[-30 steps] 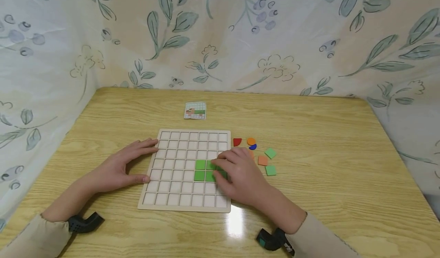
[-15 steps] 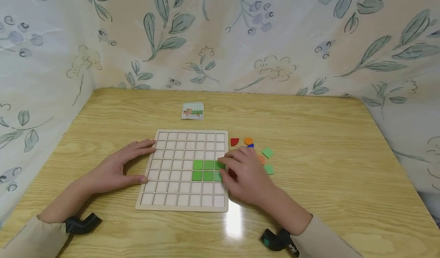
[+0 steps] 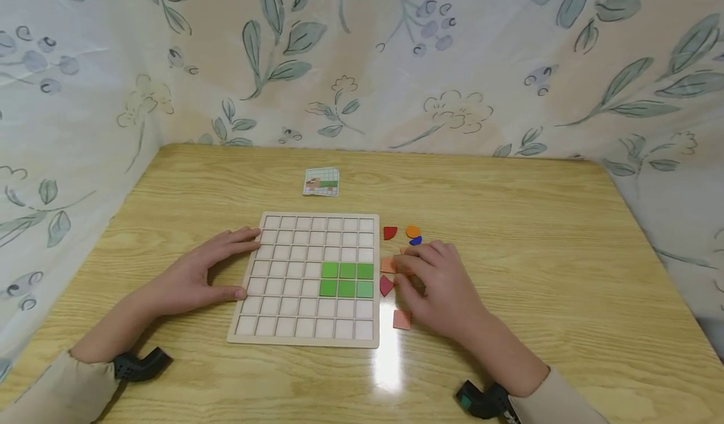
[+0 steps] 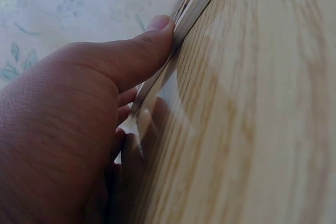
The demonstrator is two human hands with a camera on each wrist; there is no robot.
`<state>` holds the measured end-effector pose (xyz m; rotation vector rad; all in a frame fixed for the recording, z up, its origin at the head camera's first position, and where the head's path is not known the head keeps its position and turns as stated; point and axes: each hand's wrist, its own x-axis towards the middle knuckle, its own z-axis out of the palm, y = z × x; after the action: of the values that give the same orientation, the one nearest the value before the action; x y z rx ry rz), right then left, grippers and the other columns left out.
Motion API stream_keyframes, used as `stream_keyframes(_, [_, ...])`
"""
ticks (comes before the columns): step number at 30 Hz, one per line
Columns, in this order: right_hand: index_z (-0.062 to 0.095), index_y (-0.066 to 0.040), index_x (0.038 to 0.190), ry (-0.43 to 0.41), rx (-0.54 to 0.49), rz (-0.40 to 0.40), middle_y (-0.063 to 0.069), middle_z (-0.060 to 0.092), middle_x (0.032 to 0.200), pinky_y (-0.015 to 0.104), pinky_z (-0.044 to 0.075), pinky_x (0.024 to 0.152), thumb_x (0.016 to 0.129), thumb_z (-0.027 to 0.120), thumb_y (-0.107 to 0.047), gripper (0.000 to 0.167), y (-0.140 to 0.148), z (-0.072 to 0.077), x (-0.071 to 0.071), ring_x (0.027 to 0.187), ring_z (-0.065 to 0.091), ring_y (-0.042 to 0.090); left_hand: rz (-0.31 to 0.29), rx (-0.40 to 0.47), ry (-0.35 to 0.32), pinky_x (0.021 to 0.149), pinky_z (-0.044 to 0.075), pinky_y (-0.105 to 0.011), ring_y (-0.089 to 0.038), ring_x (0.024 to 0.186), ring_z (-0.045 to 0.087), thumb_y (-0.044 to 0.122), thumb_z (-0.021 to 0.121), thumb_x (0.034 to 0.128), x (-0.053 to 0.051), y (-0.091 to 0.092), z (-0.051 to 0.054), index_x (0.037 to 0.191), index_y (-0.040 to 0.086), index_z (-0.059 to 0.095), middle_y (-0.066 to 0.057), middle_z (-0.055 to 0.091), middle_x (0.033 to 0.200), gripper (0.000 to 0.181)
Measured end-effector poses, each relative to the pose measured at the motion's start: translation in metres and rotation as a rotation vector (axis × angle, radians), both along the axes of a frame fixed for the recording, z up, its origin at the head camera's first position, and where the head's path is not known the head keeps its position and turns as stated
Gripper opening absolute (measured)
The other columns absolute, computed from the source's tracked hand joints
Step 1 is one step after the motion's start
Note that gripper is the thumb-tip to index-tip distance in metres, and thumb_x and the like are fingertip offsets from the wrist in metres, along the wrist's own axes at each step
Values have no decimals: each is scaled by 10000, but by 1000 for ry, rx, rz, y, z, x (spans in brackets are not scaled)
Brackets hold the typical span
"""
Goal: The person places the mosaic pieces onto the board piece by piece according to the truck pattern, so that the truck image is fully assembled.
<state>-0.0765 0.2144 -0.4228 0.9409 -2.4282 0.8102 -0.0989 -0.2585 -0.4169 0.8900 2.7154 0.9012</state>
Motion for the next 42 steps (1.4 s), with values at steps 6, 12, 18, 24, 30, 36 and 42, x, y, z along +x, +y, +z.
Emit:
stream_keyframes(6, [833, -27, 1087, 16, 3, -55, 76, 773, 1100, 472, 432, 900, 860, 838, -60, 230, 17, -1, 3, 1038, 638, 314, -4, 17, 13, 1263, 259, -691, -353, 1643, 251, 514, 884, 915, 0, 2, -3, 1647, 243, 522, 49, 339, 1770, 861])
stream_keyframes(12, [833, -34, 1104, 17, 3, -78, 74, 774, 1082, 486, 418, 917, 856, 842, -55, 249, 32, -2, 7, 1027, 631, 312, 3, 21, 20, 1255, 255, -713, -384, 1640, 250, 495, 884, 922, 1, 1, -6, 1648, 230, 522, 37, 346, 1768, 853])
stream_keyframes(18, [837, -47, 1101, 22, 2, -108, 59, 781, 1090, 482, 419, 918, 836, 842, -33, 265, 42, -4, 10, 1018, 630, 299, 6, 17, 14, 1254, 252, -719, -393, 1639, 248, 486, 887, 920, 1, 1, -6, 1653, 227, 515, 32, 338, 1772, 862])
stream_keyframes(24, [833, -38, 1112, 21, -3, -122, 75, 777, 1088, 495, 423, 919, 825, 844, -22, 288, 51, -7, 14, 1004, 628, 307, 7, 16, 17, 1255, 251, -716, -381, 1640, 250, 485, 892, 915, 1, 1, -7, 1649, 225, 521, 34, 339, 1771, 863])
stream_keyframes(30, [827, -50, 1150, -22, 3, -144, 75, 762, 1117, 432, 396, 904, 791, 876, 5, 367, 62, -9, 21, 1012, 604, 277, -1, 20, 24, 1253, 258, -714, -374, 1639, 256, 481, 889, 919, 1, 2, -7, 1645, 220, 526, 27, 347, 1768, 852])
stream_keyframes(36, [823, -56, 1181, -56, 27, -151, 65, 757, 1154, 407, 401, 905, 784, 889, 10, 408, 64, -9, 24, 1031, 596, 255, -6, 27, 28, 1243, 272, -711, -375, 1633, 268, 476, 890, 920, 0, 2, -8, 1636, 224, 538, 24, 355, 1765, 837])
stream_keyframes(42, [825, -68, 1176, -40, 25, -128, 49, 759, 1140, 397, 403, 908, 778, 885, 23, 413, 64, -9, 24, 1017, 597, 244, 2, 26, 22, 1250, 266, -707, -366, 1636, 264, 486, 893, 914, 0, 2, -8, 1641, 235, 532, 44, 348, 1766, 850])
